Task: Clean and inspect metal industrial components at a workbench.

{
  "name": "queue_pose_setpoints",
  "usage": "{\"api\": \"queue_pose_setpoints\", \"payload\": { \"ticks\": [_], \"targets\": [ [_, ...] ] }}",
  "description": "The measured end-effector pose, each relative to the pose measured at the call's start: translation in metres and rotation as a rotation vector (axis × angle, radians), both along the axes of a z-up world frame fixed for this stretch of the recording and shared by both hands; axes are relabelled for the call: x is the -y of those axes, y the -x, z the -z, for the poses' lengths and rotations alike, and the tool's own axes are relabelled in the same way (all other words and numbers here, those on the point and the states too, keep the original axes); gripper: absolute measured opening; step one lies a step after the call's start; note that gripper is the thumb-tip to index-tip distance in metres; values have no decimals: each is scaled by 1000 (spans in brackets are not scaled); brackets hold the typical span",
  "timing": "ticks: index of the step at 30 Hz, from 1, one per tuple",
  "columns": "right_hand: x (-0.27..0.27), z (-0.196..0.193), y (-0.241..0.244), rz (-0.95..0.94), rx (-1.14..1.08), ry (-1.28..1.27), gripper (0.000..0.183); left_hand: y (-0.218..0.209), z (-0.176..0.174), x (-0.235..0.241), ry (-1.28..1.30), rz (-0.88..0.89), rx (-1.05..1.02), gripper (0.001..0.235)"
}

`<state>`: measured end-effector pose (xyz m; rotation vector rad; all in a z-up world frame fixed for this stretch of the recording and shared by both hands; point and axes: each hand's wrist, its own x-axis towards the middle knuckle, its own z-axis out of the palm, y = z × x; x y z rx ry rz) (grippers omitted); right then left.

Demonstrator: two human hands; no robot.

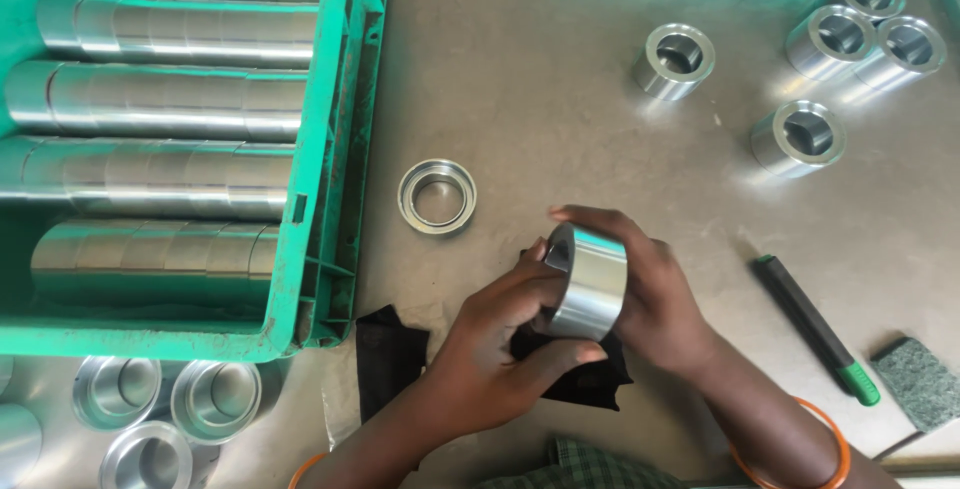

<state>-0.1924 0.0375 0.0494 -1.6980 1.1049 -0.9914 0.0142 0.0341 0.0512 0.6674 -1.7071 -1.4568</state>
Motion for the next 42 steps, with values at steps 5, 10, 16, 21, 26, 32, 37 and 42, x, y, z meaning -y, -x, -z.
{"api": "queue_pose_setpoints", "payload": {
  "ticks": [5,10,16,21,26,32,37,42],
  "targets": [
    [1,5,-5,165,-137,206,51,0,3,4,153,-30,-46,33],
    [1,10,-2,-38,129,-35,43,-1,9,5,26,30,-48,27],
    [-1,6,-7,188,108,-85,51,-5,38,18,-670,-4,-463,36],
    [-8,17,-15,78,712,-560,60,-7,46,27,-950,-96,-611,60],
    [-12,11,-25,87,20,204,54,-4,7,25,-1001,-119,-538,71],
    [1,15,0,74,-403,741,32,-7,23,25,-945,42,-701,80],
    [-6,27,-13,279,-673,732,73,-7,23,25,-909,92,-545,72],
    [-9,42,-11,-192,-353,617,73,-13,20,37,-464,-4,-314,87]
  ]
}}
